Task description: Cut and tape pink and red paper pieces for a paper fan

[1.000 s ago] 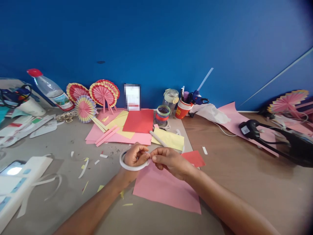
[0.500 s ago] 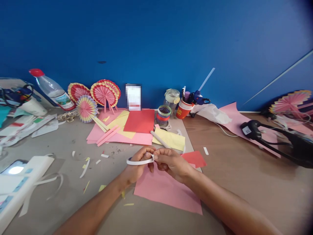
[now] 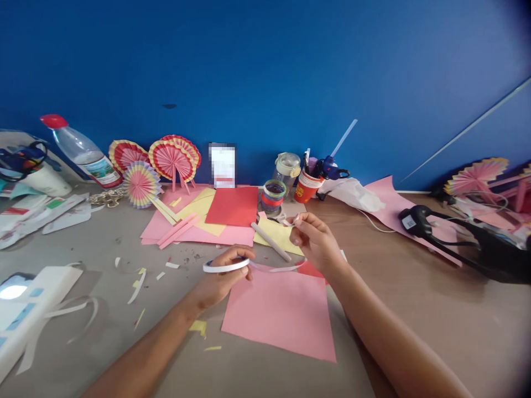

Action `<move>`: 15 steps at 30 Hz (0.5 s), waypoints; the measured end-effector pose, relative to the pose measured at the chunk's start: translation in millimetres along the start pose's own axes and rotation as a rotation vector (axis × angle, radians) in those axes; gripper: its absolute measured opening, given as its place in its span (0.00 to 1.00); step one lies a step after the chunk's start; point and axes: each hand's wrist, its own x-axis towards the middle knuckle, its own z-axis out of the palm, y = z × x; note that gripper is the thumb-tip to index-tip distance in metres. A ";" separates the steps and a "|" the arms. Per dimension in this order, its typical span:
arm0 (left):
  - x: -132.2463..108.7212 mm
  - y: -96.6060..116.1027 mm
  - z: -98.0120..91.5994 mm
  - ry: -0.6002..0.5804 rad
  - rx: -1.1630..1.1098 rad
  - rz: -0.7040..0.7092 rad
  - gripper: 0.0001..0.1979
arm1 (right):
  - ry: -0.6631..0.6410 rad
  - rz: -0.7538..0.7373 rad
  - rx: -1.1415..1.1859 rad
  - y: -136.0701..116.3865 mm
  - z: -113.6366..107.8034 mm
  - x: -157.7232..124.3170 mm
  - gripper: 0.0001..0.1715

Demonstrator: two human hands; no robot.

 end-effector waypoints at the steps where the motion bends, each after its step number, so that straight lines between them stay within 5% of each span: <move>1: 0.1 -1.0 0.0 0.014 0.058 0.006 0.12 | 0.030 -0.028 -0.058 3.2 -6.7 7.0 0.13; 8: 3.1 -9.6 6.0 0.026 0.475 0.118 0.08 | 0.143 -0.118 -0.252 20.7 -37.9 32.6 0.11; 15: 3.3 -16.8 6.8 -0.028 0.654 0.298 0.12 | 0.086 -0.113 -0.288 3.2 -20.2 46.2 0.12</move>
